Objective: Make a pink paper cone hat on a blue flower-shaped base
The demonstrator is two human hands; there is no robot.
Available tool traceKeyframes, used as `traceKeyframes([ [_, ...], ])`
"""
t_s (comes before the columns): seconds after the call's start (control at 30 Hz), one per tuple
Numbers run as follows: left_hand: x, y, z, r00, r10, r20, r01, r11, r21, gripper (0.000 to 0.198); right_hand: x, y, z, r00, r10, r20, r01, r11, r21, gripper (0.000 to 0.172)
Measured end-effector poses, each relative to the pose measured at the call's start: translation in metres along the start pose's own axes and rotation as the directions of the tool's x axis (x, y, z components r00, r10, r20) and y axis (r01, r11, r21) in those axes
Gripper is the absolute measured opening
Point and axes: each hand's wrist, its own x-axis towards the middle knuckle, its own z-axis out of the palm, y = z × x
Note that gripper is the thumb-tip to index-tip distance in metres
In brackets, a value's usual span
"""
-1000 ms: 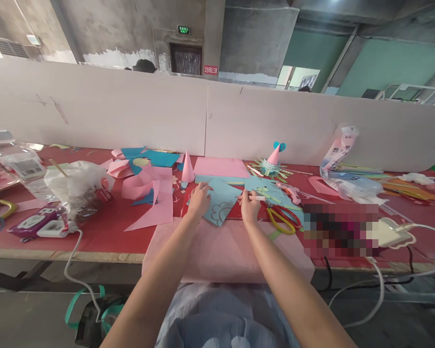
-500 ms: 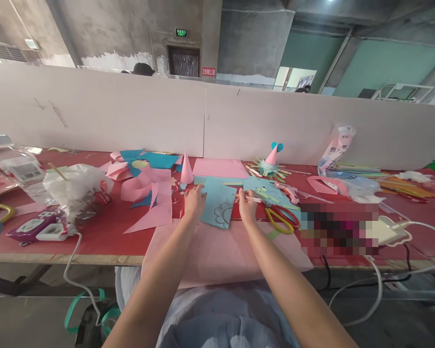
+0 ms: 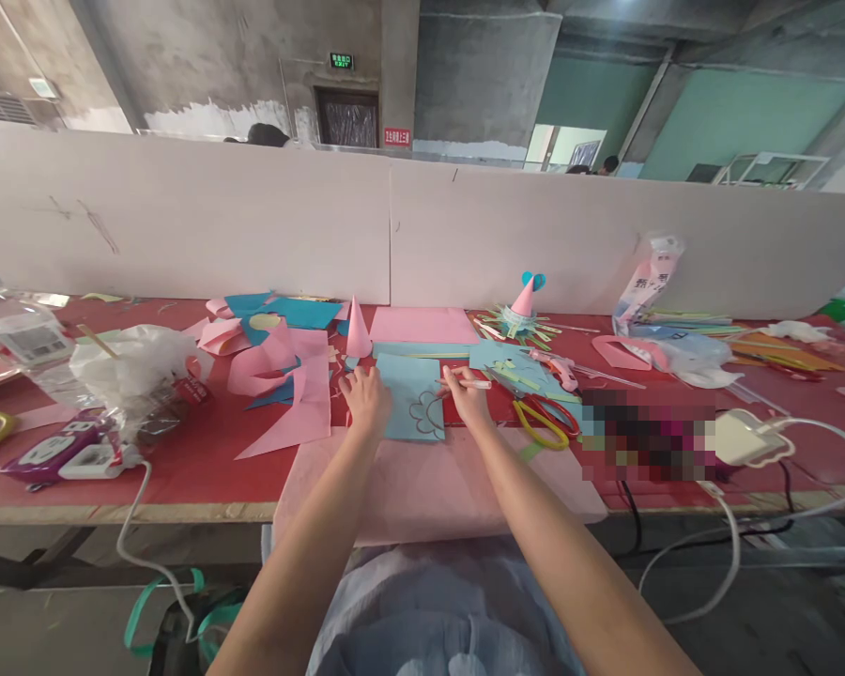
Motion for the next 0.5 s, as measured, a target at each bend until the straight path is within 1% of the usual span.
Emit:
traceKeyframes([
  [0.07, 0.001, 0.002, 0.004, 0.995, 0.090, -0.038, -0.092, 0.994, -0.061, 0.032, 0.000, 0.001, 0.001, 1.000, -0.001, -0.002, 0.001, 1.000, -0.011, 0.033],
  [0.13, 0.003, 0.005, 0.010, 0.976, 0.212, -0.040, -0.216, 0.961, -0.171, 0.028, 0.000, 0.001, 0.001, 1.000, 0.011, -0.009, -0.011, 0.999, 0.032, 0.034],
  [0.2, 0.004, 0.008, 0.016, 0.946, 0.325, 0.009, -0.310, 0.908, -0.281, 0.027, 0.001, -0.001, 0.001, 0.999, 0.040, -0.026, -0.037, 0.992, 0.118, 0.034],
  [0.27, 0.003, 0.010, 0.020, 0.907, 0.415, 0.071, -0.365, 0.859, -0.359, 0.032, 0.004, -0.003, 0.000, 0.996, 0.074, -0.045, -0.064, 0.977, 0.202, 0.034],
  [0.37, 0.002, 0.010, 0.024, 0.861, 0.490, 0.137, -0.415, 0.832, -0.368, 0.038, 0.009, -0.004, -0.004, 0.992, 0.118, -0.053, -0.098, 0.952, 0.290, 0.033],
  [0.43, 0.002, 0.009, 0.025, 0.845, 0.511, 0.156, -0.441, 0.832, -0.337, 0.040, 0.011, -0.004, -0.008, 0.990, 0.129, -0.064, -0.103, 0.942, 0.319, 0.034],
  [0.5, 0.003, 0.009, 0.026, 0.839, 0.520, 0.164, -0.453, 0.832, -0.320, 0.041, 0.012, -0.003, -0.013, 0.989, 0.123, -0.083, -0.092, 0.947, 0.307, 0.035],
])
